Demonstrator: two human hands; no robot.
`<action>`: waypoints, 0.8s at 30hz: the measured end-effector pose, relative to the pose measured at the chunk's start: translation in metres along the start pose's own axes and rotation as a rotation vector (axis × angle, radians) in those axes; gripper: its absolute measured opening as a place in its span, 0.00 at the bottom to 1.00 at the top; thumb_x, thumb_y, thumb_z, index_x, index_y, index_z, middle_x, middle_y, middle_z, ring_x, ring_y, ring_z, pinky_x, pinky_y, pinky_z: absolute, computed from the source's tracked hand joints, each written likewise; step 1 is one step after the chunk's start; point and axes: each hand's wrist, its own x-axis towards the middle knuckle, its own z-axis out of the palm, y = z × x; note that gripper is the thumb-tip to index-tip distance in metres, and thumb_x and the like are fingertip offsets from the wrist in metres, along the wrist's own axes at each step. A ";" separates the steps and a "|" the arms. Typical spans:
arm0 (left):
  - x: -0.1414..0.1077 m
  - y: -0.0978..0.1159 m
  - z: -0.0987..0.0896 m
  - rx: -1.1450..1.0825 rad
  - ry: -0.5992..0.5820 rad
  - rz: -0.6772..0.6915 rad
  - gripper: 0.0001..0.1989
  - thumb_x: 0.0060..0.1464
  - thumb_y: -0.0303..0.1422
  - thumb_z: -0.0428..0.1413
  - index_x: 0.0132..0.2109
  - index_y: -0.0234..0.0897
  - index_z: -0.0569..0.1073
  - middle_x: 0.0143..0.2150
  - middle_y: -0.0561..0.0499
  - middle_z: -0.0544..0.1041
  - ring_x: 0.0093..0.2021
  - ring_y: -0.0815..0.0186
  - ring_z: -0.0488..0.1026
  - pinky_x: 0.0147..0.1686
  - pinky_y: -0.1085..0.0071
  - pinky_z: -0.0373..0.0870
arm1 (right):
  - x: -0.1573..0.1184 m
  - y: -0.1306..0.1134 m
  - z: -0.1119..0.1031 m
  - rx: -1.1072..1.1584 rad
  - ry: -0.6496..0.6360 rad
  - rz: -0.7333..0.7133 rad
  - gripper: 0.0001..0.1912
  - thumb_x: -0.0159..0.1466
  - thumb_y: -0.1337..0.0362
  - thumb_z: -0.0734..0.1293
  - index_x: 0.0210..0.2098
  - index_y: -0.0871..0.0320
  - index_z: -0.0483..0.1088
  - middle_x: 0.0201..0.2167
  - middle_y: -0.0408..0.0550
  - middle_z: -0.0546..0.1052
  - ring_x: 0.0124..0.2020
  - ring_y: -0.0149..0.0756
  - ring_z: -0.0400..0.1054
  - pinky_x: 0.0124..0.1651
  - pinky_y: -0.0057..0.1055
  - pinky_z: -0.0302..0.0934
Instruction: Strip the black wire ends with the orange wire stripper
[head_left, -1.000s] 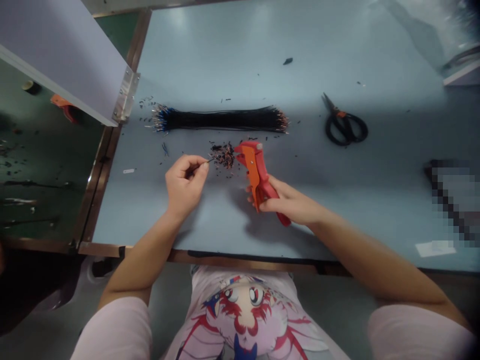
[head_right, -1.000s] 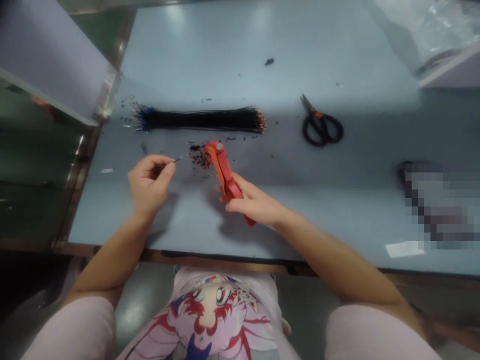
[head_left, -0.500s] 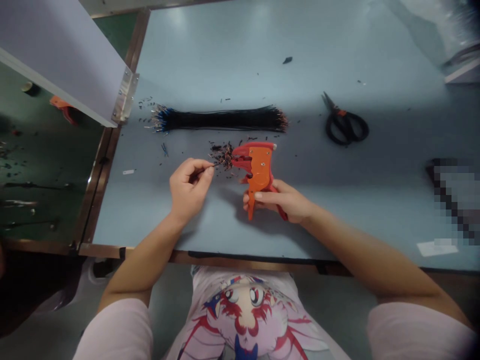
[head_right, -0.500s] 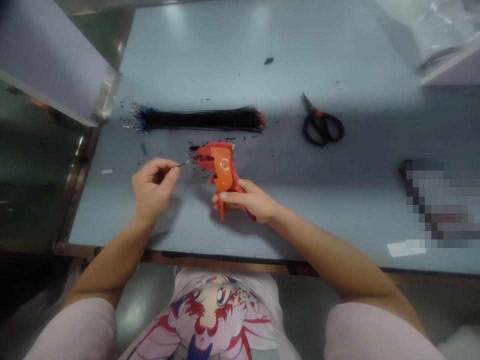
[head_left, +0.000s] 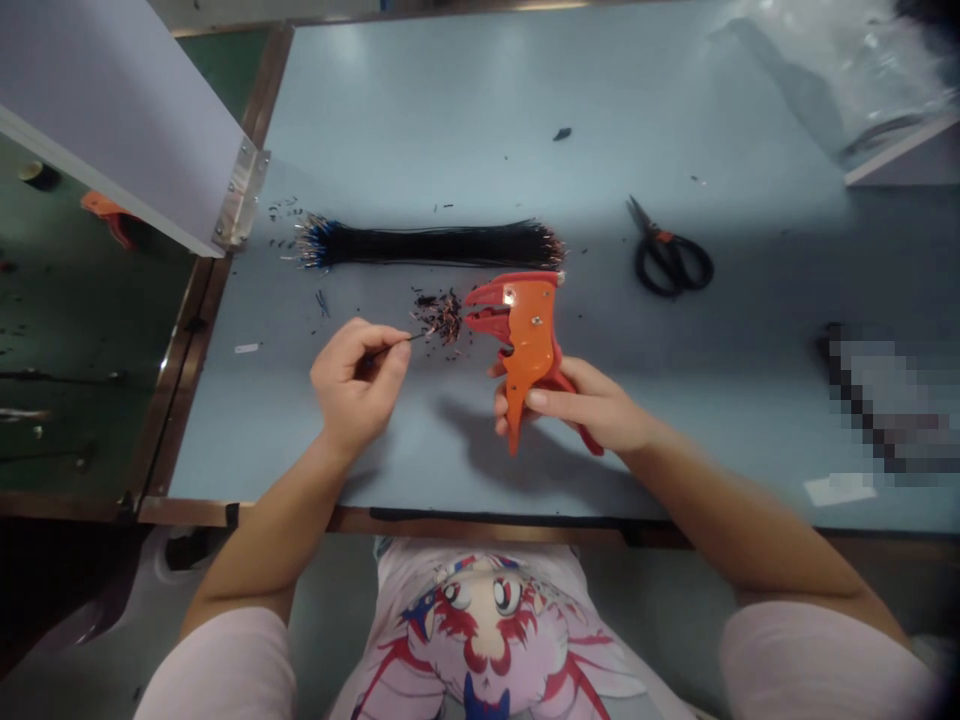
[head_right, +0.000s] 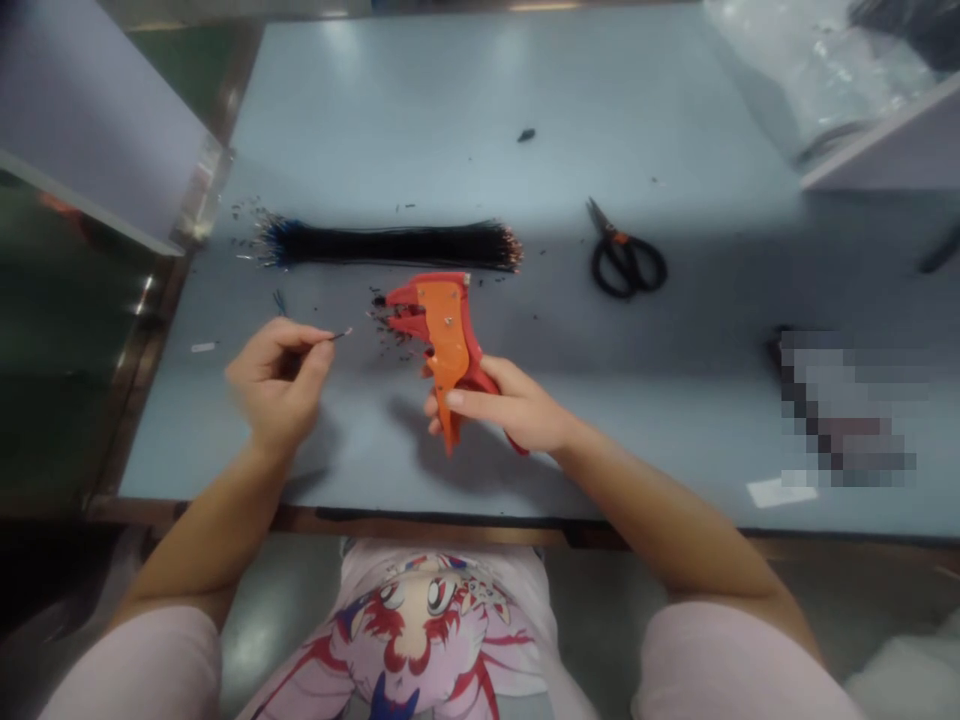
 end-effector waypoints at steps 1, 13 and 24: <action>-0.001 0.002 -0.001 0.042 0.009 0.060 0.02 0.50 0.28 0.56 0.32 0.39 0.73 0.22 0.56 0.66 0.23 0.73 0.62 0.24 0.74 0.59 | -0.001 -0.001 0.001 -0.044 0.022 -0.024 0.19 0.61 0.60 0.68 0.48 0.62 0.63 0.36 0.52 0.73 0.35 0.40 0.72 0.37 0.39 0.70; -0.010 0.011 -0.003 0.342 -0.024 0.409 0.08 0.43 0.23 0.58 0.30 0.39 0.70 0.18 0.59 0.63 0.19 0.74 0.58 0.20 0.75 0.53 | -0.002 0.004 0.010 -0.762 0.059 -0.179 0.06 0.62 0.65 0.63 0.39 0.57 0.67 0.36 0.47 0.74 0.38 0.37 0.68 0.43 0.33 0.61; -0.011 0.011 -0.003 0.434 -0.070 0.404 0.05 0.44 0.26 0.56 0.25 0.39 0.69 0.17 0.58 0.61 0.19 0.73 0.58 0.19 0.75 0.53 | 0.001 0.008 0.009 -0.830 0.050 -0.187 0.06 0.62 0.66 0.63 0.40 0.56 0.66 0.36 0.47 0.74 0.38 0.38 0.69 0.42 0.33 0.62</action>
